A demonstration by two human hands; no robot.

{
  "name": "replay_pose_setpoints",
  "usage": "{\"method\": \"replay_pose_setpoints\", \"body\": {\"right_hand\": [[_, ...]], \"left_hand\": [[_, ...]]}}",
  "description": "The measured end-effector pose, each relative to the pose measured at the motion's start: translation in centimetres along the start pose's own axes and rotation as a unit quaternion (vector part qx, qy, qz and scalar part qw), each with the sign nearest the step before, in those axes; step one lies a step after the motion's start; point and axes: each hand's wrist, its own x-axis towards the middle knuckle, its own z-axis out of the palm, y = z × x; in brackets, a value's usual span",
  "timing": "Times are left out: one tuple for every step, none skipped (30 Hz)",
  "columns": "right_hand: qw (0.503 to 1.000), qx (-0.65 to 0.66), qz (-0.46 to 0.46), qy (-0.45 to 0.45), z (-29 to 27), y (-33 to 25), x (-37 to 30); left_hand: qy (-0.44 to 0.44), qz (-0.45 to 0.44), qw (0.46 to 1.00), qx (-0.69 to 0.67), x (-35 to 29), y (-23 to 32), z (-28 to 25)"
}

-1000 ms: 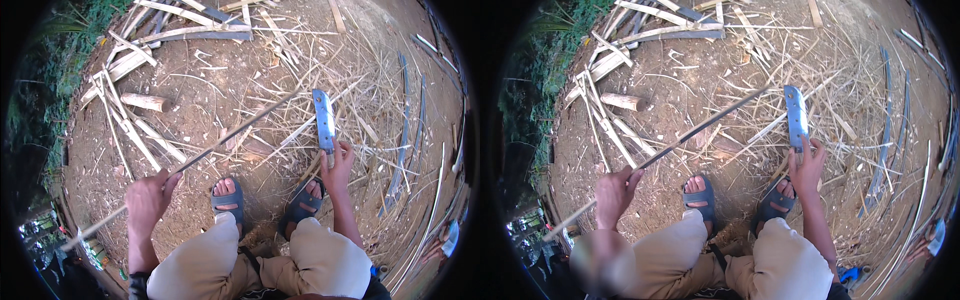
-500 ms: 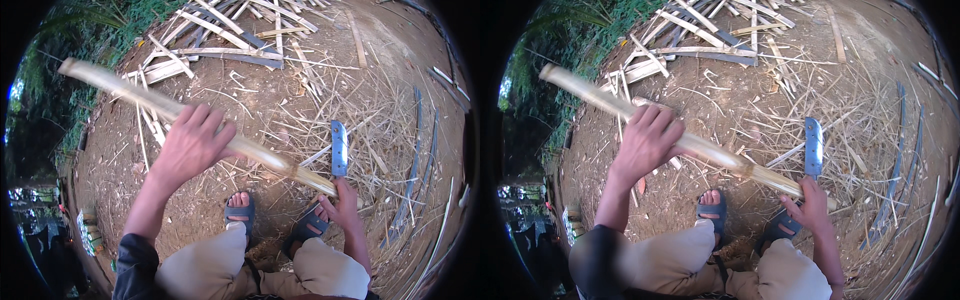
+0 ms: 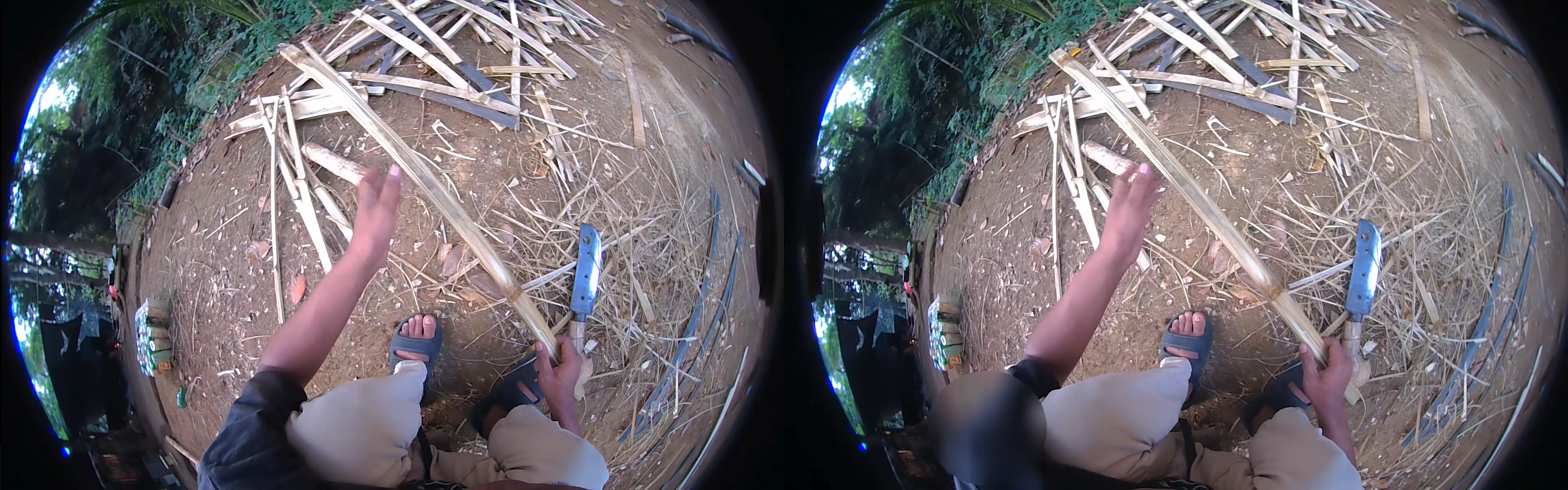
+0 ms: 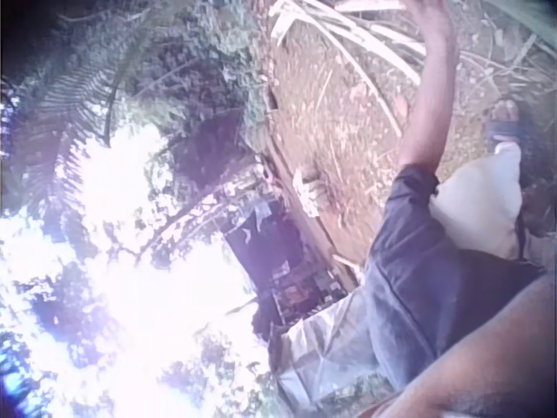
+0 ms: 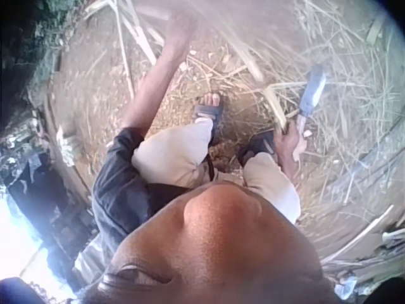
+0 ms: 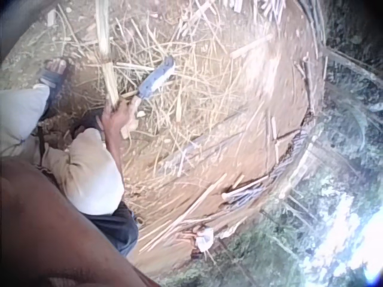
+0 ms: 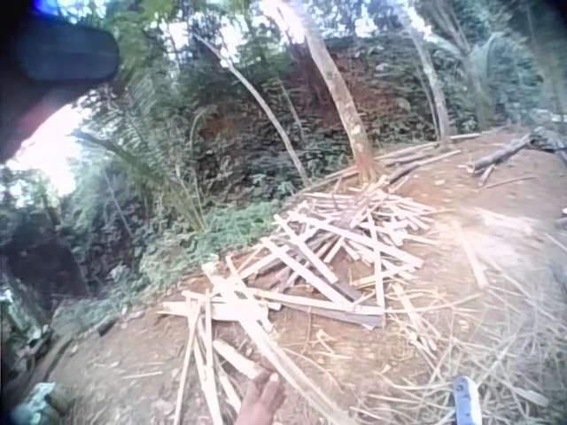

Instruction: The person strips layers from bamboo pieces using a large knife while sitting on the ground.

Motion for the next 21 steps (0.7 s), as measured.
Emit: {"method": "replay_pose_setpoints", "body": {"right_hand": [[0.998, 0.022, 0.024, -0.059, -0.4, -0.8, -0.1], [0.991, 0.045, 0.049, -0.118, -0.6, -1.3, -0.1], [0.967, 0.098, 0.103, -0.212, -0.6, -0.9, 0.0], [0.929, 0.146, 0.160, -0.299, -0.8, -0.4, 0.1], [0.878, 0.192, 0.214, -0.382, -1.0, -0.1, 0.1], [0.852, 0.186, 0.225, -0.435, -1.0, -0.1, 0.1], [0.844, 0.210, 0.233, -0.434, -0.8, -0.3, 0.0], [0.836, 0.234, 0.241, -0.433, -0.6, -0.5, -0.2], [0.828, 0.257, 0.249, -0.431, -0.5, -0.6, -0.3], [0.839, 0.256, 0.234, -0.419, -0.4, -0.4, -0.3], [0.849, 0.255, 0.220, -0.407, -0.2, -0.1, -0.3], [0.859, 0.253, 0.204, -0.395, 0.0, 0.2, -0.3], [0.874, 0.234, 0.204, -0.374, 0.2, 0.3, -0.2], [0.888, 0.214, 0.202, -0.354, 0.4, 0.5, -0.2], [0.901, 0.194, 0.201, -0.333, 0.5, 0.6, -0.1], [0.901, 0.196, 0.211, -0.325, 0.5, 0.8, -0.1], [0.901, 0.198, 0.220, -0.317, 0.5, 1.2, 0.0], [0.901, 0.198, 0.229, -0.311, 0.5, 1.4, -0.1], [0.911, 0.197, 0.232, -0.278, 0.8, 0.9, -0.4], [0.919, 0.199, 0.232, -0.248, 1.0, -0.3, -0.8], [0.926, 0.200, 0.232, -0.219, 1.0, -1.1, -1.3]], "left_hand": [[-0.034, -0.116, 0.983, -0.136, 0.7, 0.0, -0.6], [-0.102, -0.130, 0.966, -0.199, 1.1, -0.3, -1.1], [-0.108, -0.122, 0.967, -0.196, 1.0, -0.7, -1.5], [-0.118, -0.117, 0.967, -0.195, 0.9, -1.4, -1.6], [-0.128, -0.112, 0.966, -0.193, 0.9, -1.9, -1.6], [-0.118, -0.101, 0.970, -0.185, 1.1, -2.4, -1.7], [-0.103, -0.104, 0.977, -0.157, 1.0, -2.4, -1.6], [-0.087, -0.107, 0.982, -0.129, 1.0, -2.4, -1.6], [-0.071, -0.109, 0.986, -0.101, 0.9, -2.3, -1.6], [-0.071, -0.111, 0.987, -0.096, 0.8, -2.2, -1.6], [-0.072, -0.112, 0.987, -0.091, 0.8, -2.0, -1.6], [-0.073, -0.114, 0.987, -0.087, 0.9, -1.8, -1.5], [-0.072, -0.116, 0.987, -0.083, 0.9, -1.7, -1.6], [-0.072, -0.117, 0.987, -0.079, 0.9, -1.5, -1.6], [-0.071, -0.119, 0.988, -0.075, 0.9, -1.4, -1.6], [-0.074, -0.114, 0.987, -0.086, 0.9, -1.4, -1.7], [-0.076, -0.109, 0.986, -0.097, 0.9, -1.5, -1.7], [-0.077, -0.104, 0.986, -0.108, 0.9, -1.5, -1.8], [-0.069, -0.112, 0.986, -0.100, 0.7, -1.6, -2.0], [-0.058, -0.119, 0.987, -0.089, 0.4, -1.2, -2.0], [-0.045, -0.126, 0.988, -0.077, 0.2, -1.2, -2.0]]}}
